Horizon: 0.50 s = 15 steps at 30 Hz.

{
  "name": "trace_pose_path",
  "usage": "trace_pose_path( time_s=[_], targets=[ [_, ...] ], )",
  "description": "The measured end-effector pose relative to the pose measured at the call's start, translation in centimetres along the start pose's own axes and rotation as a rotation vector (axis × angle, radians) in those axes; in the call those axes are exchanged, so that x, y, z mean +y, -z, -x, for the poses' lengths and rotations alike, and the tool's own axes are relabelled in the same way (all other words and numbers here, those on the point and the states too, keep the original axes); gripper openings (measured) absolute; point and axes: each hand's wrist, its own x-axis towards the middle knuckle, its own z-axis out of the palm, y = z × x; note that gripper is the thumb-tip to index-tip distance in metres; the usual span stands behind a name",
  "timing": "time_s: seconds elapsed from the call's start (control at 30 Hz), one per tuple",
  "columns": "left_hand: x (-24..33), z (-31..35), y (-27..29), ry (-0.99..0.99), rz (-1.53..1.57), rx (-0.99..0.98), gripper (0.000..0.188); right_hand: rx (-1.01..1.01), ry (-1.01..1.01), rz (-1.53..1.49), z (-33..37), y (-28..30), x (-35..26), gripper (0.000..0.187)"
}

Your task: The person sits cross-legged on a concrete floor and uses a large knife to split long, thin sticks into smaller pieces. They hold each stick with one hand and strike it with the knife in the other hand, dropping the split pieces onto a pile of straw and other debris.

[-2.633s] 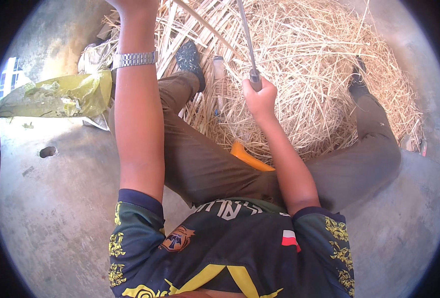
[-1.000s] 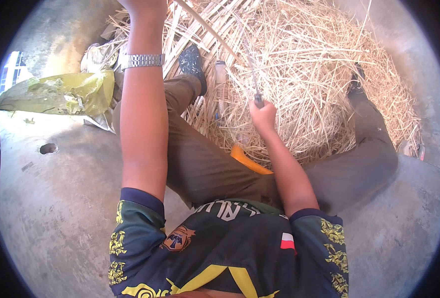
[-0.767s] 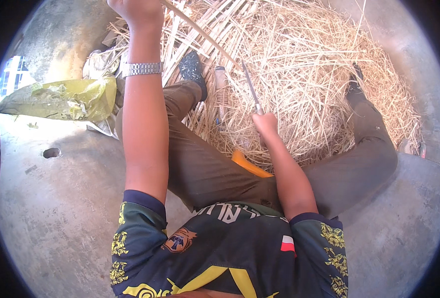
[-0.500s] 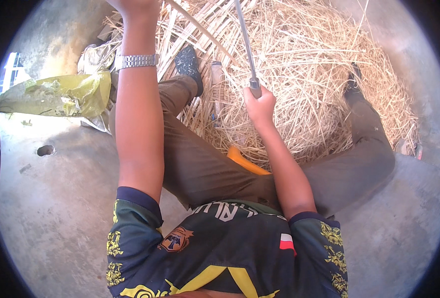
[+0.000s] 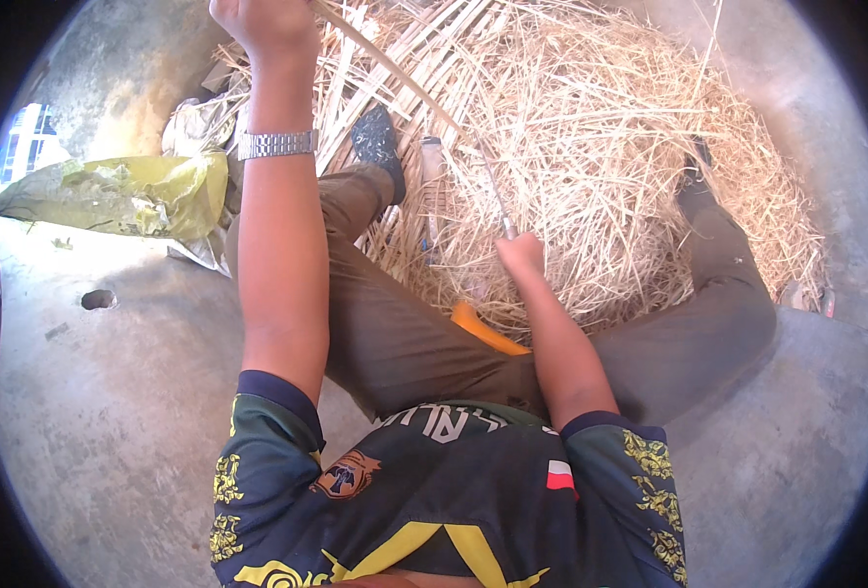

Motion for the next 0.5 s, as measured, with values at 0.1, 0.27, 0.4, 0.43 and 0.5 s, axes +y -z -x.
trace_pose_path(
  time_s=[0.1, 0.27, 0.4, 0.43, 0.5],
  targets=[
    [0.9, 0.6, -0.9, 0.0, -0.054, 0.004, 0.044, 0.014, -0.009, 0.069, 0.6, 0.2, -0.2, 0.037],
    [6.1, 0.8, -2.0, -0.156, -0.059, -0.136, 0.047, 0.063, 0.045, 0.147, 2.1, 0.9, -1.3, 0.036],
    [10.3, 1.7, -4.4, -0.185, -0.149, -0.097, 0.047, 0.032, 0.06, 0.085, 0.0, 0.2, -0.2, 0.032],
    [10.9, 1.7, -4.9, -0.192, -0.113, -0.07, 0.047, -0.016, 0.099, -0.011, -0.6, 0.3, 0.4, 0.032],
    [12.1, -1.7, -1.3, -0.21, -0.189, -0.084, 0.028, -0.059, 0.184, -0.099, -0.2, -0.1, -0.3, 0.031]
  ],
)
